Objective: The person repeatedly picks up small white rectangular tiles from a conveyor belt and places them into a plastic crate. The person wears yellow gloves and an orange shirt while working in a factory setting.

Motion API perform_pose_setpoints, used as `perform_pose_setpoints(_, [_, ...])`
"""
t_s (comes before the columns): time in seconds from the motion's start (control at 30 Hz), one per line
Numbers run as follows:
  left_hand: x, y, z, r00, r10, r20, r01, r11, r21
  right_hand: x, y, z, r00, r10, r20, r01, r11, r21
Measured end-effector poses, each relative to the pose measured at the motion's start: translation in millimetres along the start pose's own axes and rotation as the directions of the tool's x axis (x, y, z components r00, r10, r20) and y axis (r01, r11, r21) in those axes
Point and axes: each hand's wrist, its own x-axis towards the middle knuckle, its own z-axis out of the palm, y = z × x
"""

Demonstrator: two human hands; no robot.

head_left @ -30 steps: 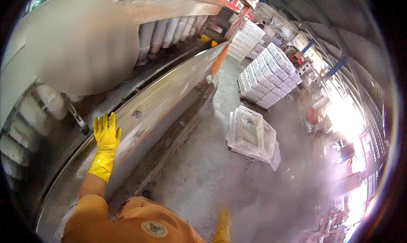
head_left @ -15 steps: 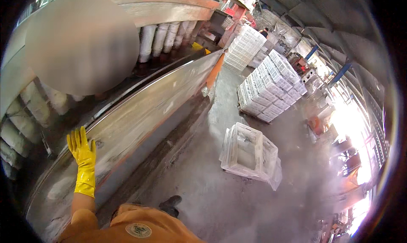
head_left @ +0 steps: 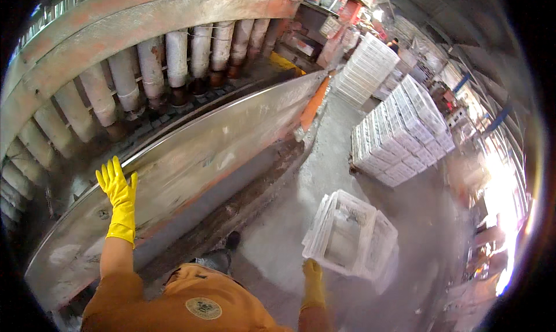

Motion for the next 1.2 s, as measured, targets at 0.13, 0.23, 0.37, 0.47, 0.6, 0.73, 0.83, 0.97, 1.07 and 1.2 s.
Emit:
perform_pose_setpoints(0.13, [32, 80, 37, 0.998, -0.009, -0.066, 0.006, 0.999, -0.044, 34, 22, 9, 0.961, 0.159, 0.224, -0.126, 0.98, -0.157])
perform_pose_setpoints(0.23, [77, 153, 71, 0.997, 0.018, -0.069, -0.024, 0.996, -0.09, 35, 30, 9, 0.877, 0.441, 0.193, -0.35, 0.859, -0.372])
perform_pose_setpoints(0.37, [108, 256, 120, 0.993, 0.109, 0.033, -0.1, 0.973, -0.208, 64, 3, -6, 0.828, 0.558, 0.062, -0.495, 0.777, -0.389])
perform_pose_setpoints(0.47, [149, 352, 160, 0.98, 0.186, 0.065, -0.156, 0.936, -0.315, 96, -21, -21, 0.823, 0.568, -0.018, -0.539, 0.769, -0.343])
perform_pose_setpoints(0.6, [202, 479, 213, 0.978, 0.192, 0.087, -0.143, 0.907, -0.396, 154, -46, -33, 0.823, 0.566, -0.057, -0.555, 0.778, -0.295])
perform_pose_setpoints(0.73, [239, 573, 253, 0.988, 0.137, 0.068, -0.099, 0.912, -0.398, 240, -67, -37, 0.819, 0.572, -0.048, -0.559, 0.776, -0.293])
perform_pose_setpoints(0.83, [246, 617, 276, 0.989, 0.134, 0.055, -0.101, 0.911, -0.4, 317, -90, -42, 0.822, 0.569, -0.024, -0.547, 0.777, -0.311])
perform_pose_setpoints(0.97, [248, 636, 288, 0.992, 0.123, 0.04, -0.104, 0.942, -0.318, 430, -132, -66, 0.829, 0.56, 0.011, -0.521, 0.778, -0.351])
perform_pose_setpoints(1.07, [248, 645, 293, 0.999, 0.026, 0.044, -0.016, 0.976, -0.217, 513, -169, -92, 0.824, 0.566, 0.032, -0.511, 0.766, -0.389])
perform_pose_setpoints(1.2, [252, 679, 314, 0.991, -0.097, -0.094, 0.09, 0.992, -0.083, 644, -192, -148, 0.819, 0.573, 0.015, -0.516, 0.75, -0.414])
